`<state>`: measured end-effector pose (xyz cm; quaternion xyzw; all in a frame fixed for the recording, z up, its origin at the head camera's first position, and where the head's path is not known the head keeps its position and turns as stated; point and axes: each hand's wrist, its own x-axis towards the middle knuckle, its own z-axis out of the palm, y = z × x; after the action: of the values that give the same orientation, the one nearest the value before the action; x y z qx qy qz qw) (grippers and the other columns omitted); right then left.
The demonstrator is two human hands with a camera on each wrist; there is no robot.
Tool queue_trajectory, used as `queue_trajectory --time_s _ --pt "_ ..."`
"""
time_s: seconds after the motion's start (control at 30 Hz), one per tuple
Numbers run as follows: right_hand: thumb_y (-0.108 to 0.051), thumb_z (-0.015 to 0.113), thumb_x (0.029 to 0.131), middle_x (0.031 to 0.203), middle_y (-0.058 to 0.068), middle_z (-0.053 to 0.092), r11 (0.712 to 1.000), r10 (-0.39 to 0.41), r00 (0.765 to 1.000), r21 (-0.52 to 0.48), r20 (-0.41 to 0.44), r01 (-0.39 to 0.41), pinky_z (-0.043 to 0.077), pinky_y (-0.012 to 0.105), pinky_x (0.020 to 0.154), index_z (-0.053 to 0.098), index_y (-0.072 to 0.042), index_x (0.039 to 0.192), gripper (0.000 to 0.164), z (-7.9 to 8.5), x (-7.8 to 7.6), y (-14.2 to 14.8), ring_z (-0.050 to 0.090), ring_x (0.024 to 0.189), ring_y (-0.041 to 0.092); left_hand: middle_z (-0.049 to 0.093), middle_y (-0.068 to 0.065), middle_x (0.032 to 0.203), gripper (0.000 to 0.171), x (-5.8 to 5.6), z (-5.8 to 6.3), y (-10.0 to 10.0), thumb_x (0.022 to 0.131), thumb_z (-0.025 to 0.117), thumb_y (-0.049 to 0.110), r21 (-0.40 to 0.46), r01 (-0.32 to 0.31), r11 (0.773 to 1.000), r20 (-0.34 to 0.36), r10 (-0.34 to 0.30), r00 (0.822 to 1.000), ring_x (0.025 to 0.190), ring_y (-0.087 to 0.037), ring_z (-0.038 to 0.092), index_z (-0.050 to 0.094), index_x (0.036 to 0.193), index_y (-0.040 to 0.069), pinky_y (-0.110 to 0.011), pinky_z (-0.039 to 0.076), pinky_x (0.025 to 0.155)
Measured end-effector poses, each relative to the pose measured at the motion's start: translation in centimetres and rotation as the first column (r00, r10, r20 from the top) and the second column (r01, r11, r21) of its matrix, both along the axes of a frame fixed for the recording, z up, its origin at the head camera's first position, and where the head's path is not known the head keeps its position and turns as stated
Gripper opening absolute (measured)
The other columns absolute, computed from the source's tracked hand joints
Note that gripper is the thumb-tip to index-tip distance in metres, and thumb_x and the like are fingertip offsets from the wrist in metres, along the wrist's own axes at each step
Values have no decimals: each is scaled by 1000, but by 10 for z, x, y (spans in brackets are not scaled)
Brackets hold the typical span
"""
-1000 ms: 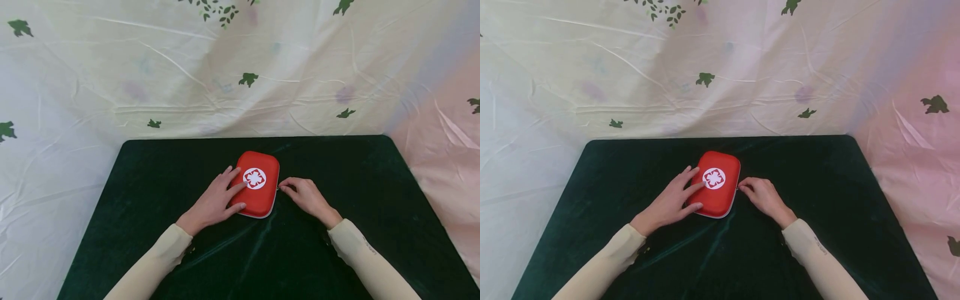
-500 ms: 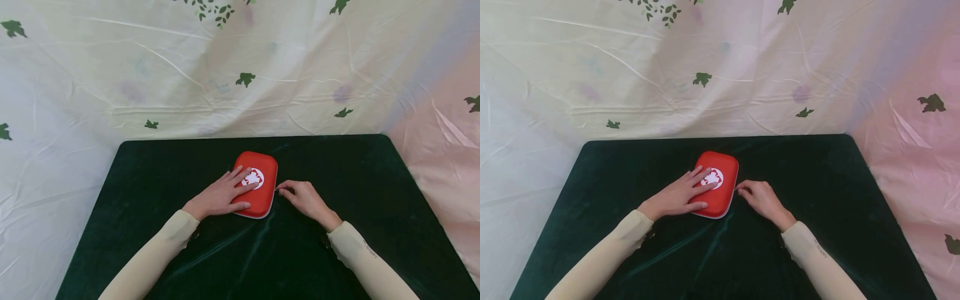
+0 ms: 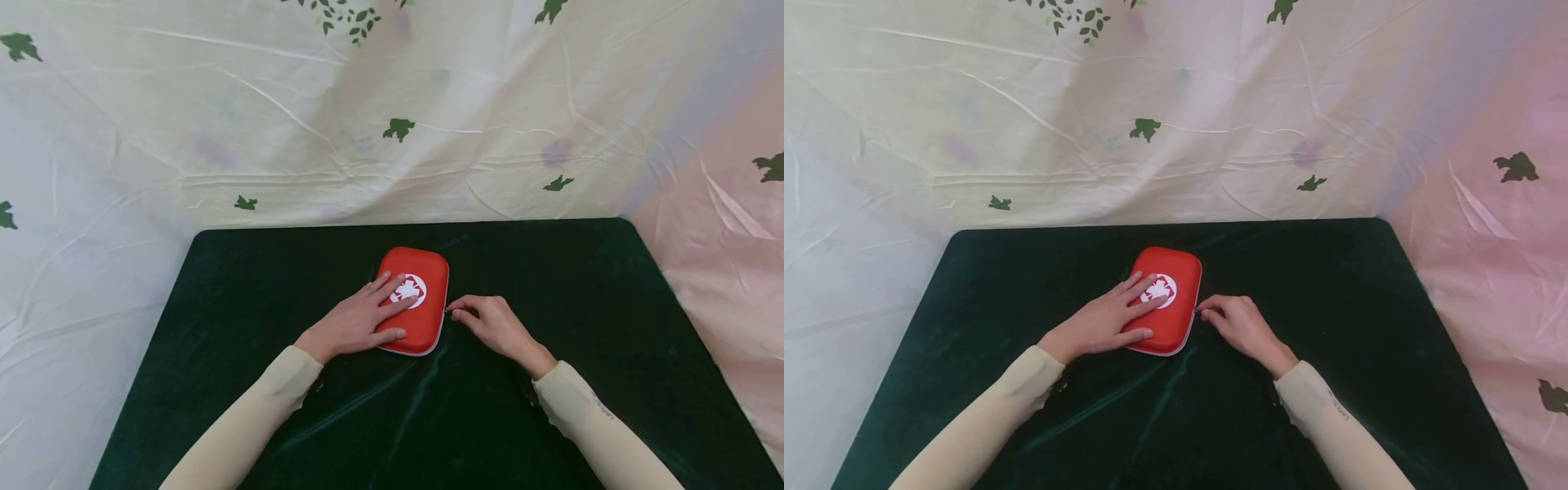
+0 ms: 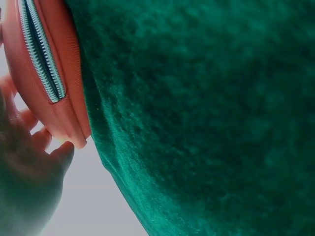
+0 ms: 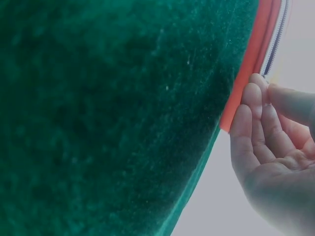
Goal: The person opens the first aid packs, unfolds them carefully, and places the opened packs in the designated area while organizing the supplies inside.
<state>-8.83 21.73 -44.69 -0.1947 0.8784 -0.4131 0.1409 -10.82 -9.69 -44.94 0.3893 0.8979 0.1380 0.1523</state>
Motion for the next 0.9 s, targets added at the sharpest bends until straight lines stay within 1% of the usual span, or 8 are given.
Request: queue_trajectory --time_s 0.27,0.4,0.53,0.57,0.73,0.77,0.8,0.9 --pt "-10 68 100 105 -1 74 1000 3 1000 -11 12 -2 52 28 71 73 -10 122 22 1 3 -1 60 76 13 1 4 175 70 3 1 0 102 42 67 -20 -26 999 -2 26 1000 159 -26 0 26 164 38 -49 29 122" --pt "-11 67 101 102 -2 73 1000 14 1000 -15 27 -14 52 28 71 73 -10 123 23 2 7 -2 60 76 13 0 4 175 70 5 1 0 102 40 67 -30 -35 999 0 35 999 159 -26 0 25 164 39 -48 31 122" --pt "-13 66 102 102 -3 73 999 30 999 -24 37 -29 52 29 71 73 -11 123 22 2 12 -2 60 76 13 0 4 175 71 7 2 0 101 42 68 -25 -49 999 4 49 999 159 -26 0 26 164 39 -48 33 120" --pt "-14 65 103 103 -2 73 998 53 998 -48 22 -52 52 28 72 72 -11 124 23 -10 10 1 59 77 13 -1 5 175 71 7 3 0 101 42 68 -25 -52 998 4 52 999 160 -26 0 27 164 39 -47 34 120" --pt "-16 65 102 102 -3 72 995 76 997 -69 24 -74 53 29 70 72 -11 124 23 -12 15 2 61 76 13 0 5 175 71 7 2 1 101 42 69 -24 -57 998 -3 57 998 160 -25 0 28 164 38 -46 34 120" --pt "-16 65 103 102 -2 72 995 78 997 -67 26 -76 53 29 71 71 -10 124 23 -11 16 2 61 76 12 0 4 175 71 7 2 1 101 42 69 -24 -57 998 -6 57 998 160 -26 0 28 164 38 -46 33 120" --pt "-15 66 102 101 -4 72 997 61 997 -48 44 -59 54 29 70 72 -11 123 22 1 20 -2 62 75 12 0 4 175 71 7 2 1 101 42 69 -22 -57 998 -8 56 998 160 -26 1 29 164 38 -47 33 120" --pt "-15 66 102 100 -4 72 997 62 997 -49 47 -60 53 27 70 72 -11 122 22 1 23 -2 61 75 11 1 3 175 71 8 2 2 101 42 69 -16 -54 998 -13 54 998 160 -27 2 29 164 37 -47 33 121"
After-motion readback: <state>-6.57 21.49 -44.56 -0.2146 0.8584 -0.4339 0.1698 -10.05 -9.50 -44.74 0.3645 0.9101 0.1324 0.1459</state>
